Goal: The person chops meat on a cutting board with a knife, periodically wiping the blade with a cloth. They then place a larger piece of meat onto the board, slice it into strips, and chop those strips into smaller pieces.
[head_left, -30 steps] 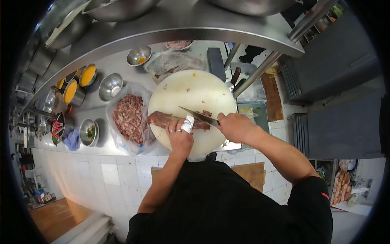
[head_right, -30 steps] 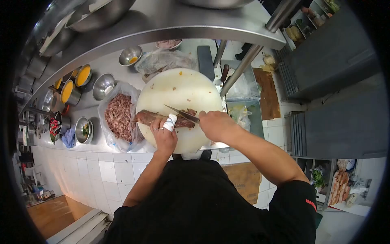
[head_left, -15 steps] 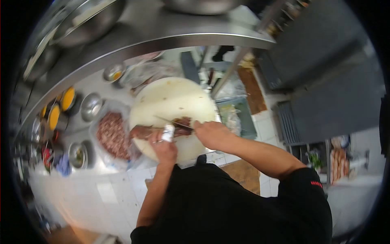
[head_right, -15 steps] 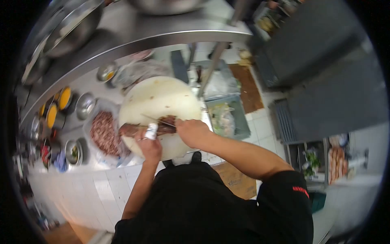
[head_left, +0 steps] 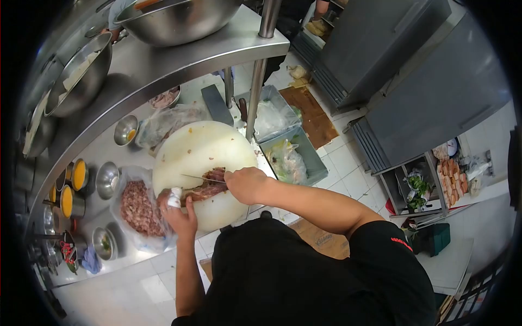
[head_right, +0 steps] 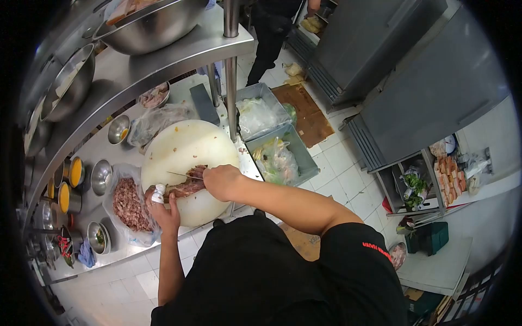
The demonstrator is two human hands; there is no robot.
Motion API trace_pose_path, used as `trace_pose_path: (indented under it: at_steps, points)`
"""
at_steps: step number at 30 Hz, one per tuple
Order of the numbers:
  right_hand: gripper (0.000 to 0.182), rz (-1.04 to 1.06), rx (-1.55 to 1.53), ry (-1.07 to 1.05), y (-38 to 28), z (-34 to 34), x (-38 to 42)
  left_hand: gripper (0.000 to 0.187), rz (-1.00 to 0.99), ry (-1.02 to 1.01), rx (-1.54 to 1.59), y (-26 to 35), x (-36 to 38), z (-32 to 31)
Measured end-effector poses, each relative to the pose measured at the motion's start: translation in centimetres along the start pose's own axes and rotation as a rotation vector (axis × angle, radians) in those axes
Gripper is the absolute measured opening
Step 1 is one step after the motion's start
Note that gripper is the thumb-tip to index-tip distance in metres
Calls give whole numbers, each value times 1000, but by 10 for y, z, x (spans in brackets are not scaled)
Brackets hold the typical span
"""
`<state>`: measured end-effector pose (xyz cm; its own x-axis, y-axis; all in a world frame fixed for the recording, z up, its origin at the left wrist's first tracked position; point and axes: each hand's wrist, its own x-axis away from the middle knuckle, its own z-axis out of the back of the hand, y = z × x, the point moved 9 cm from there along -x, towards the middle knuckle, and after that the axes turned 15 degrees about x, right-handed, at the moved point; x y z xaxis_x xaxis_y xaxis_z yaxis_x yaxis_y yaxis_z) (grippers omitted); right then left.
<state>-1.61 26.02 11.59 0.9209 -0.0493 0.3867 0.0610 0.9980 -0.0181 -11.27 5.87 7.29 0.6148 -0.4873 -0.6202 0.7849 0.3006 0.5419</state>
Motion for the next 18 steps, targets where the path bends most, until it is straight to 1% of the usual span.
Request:
trace_pose_path:
  at_steps: [1,3,4,5,7,8,9,11,14,15,18]
  points:
    - [28,3,-1,-4,-1,5,2,41,5,-2,-1,0,-2,0]
    - [29,-38,-61,-67,-3,9,7,38,-49,-24,43,6,-3,0]
    - [29,-25,-64,-76,-6,4,7,32,-65,20,35,10,-3,1]
    - [30,-34,-65,-72,-3,-1,4,32,-56,24,23,12,-5,-1]
    - [31,-24,-70,-70,1,0,3,27,-16,44,41,13,-6,0]
    - [32,-3,-15,-90,5,2,2,23,-24,72,54,15,-7,2]
    - [33,30,36,-111,2,4,2,23,-35,93,17,15,-4,2]
    - [31,-14,29,-93,2,22,12,23,-27,113,6,12,-2,3]
    - [29,12,50,-149,-9,54,35,26,56,129,93,-3,3,-2]
    - [25,19,56,-140,-10,59,42,26,68,134,86,-4,5,-1]
    - [24,44,92,-136,-15,68,52,26,75,127,76,-5,7,-3]
